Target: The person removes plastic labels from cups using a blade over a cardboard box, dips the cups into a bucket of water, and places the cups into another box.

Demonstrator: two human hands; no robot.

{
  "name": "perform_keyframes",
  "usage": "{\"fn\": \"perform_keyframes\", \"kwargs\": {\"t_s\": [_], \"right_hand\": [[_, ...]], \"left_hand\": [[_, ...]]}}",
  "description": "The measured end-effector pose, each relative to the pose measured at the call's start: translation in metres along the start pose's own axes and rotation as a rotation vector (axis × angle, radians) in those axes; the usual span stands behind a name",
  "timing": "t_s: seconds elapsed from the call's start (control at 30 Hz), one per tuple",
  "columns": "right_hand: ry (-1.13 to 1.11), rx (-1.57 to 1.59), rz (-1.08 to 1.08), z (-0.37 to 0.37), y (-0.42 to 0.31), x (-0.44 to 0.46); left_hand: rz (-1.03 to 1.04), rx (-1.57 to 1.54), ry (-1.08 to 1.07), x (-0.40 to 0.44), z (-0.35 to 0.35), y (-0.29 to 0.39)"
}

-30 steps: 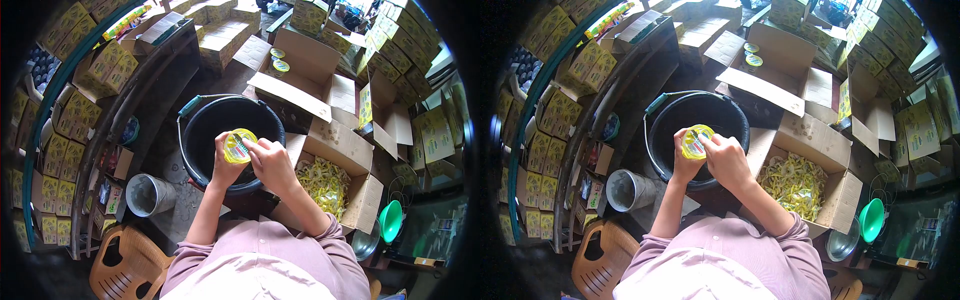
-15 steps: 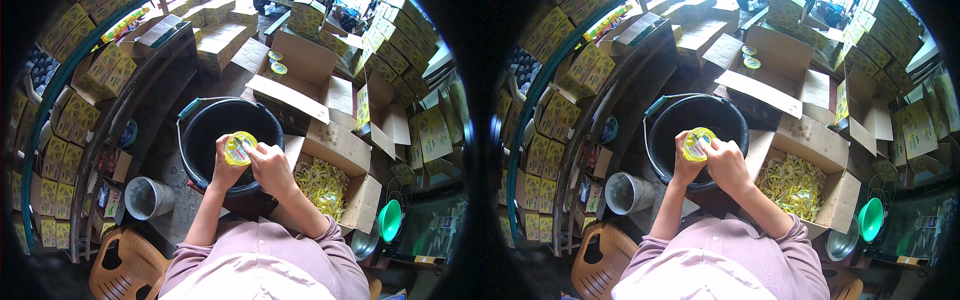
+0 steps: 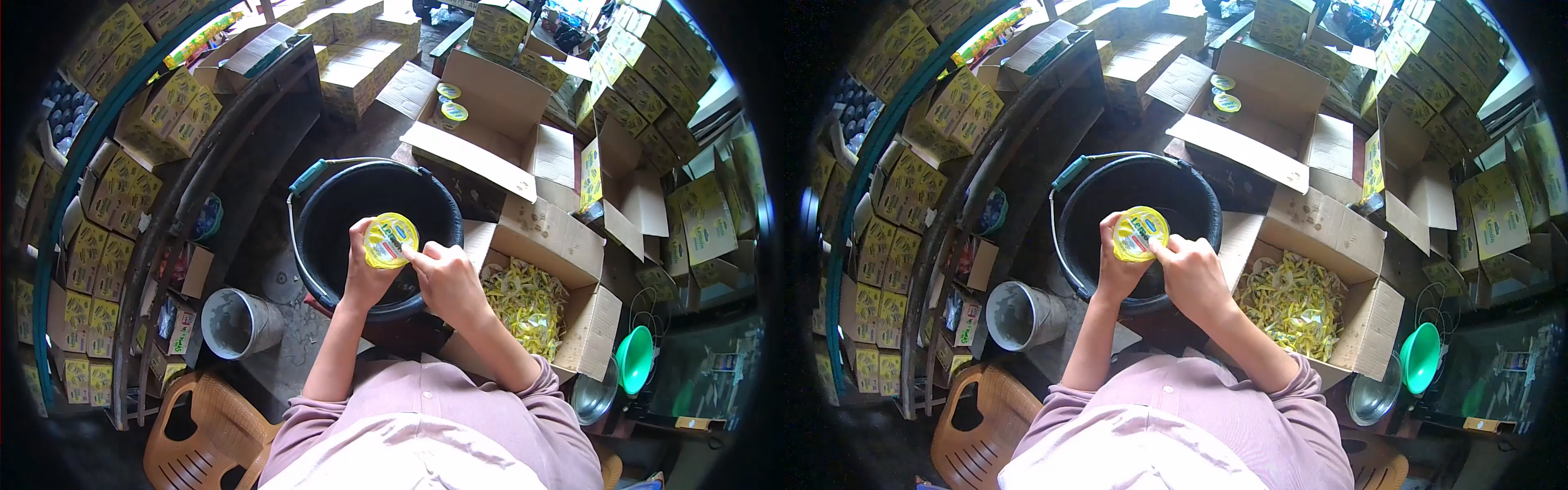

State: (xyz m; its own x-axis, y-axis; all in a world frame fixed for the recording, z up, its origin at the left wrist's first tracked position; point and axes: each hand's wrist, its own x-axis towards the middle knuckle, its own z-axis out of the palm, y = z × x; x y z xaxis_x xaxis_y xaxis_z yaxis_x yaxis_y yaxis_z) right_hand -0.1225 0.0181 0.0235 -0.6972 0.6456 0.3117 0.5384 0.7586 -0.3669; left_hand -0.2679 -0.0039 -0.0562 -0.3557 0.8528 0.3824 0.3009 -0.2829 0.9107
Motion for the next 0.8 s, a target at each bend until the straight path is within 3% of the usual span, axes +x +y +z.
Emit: {"fn": "perform_keyframes", "kwargs": {"t_s": [0.37, 0.5, 0.6, 0.8], "right_hand": [[-0.071, 0.068, 0.057, -0.032, 0.012, -0.016], [-0.051, -0.008, -0.273, -0.038, 0.036, 0.005], [-0.080, -0.032, -0.403, -0.034, 0.042, 0.015], [-0.151, -0.053, -0.453, -0.029, 0.047, 0.019]], "left_hand": [[0.015, 0.003, -0.039, 0.004, -0.005, 0.007], [-0.065, -0.117, -0.182, 0.004, -0.007, 0.009], [-0.134, -0.184, -0.308, 0.004, -0.010, 0.020], [-0.026, -0.121, -0.387, 0.003, -0.009, 0.016]]}}
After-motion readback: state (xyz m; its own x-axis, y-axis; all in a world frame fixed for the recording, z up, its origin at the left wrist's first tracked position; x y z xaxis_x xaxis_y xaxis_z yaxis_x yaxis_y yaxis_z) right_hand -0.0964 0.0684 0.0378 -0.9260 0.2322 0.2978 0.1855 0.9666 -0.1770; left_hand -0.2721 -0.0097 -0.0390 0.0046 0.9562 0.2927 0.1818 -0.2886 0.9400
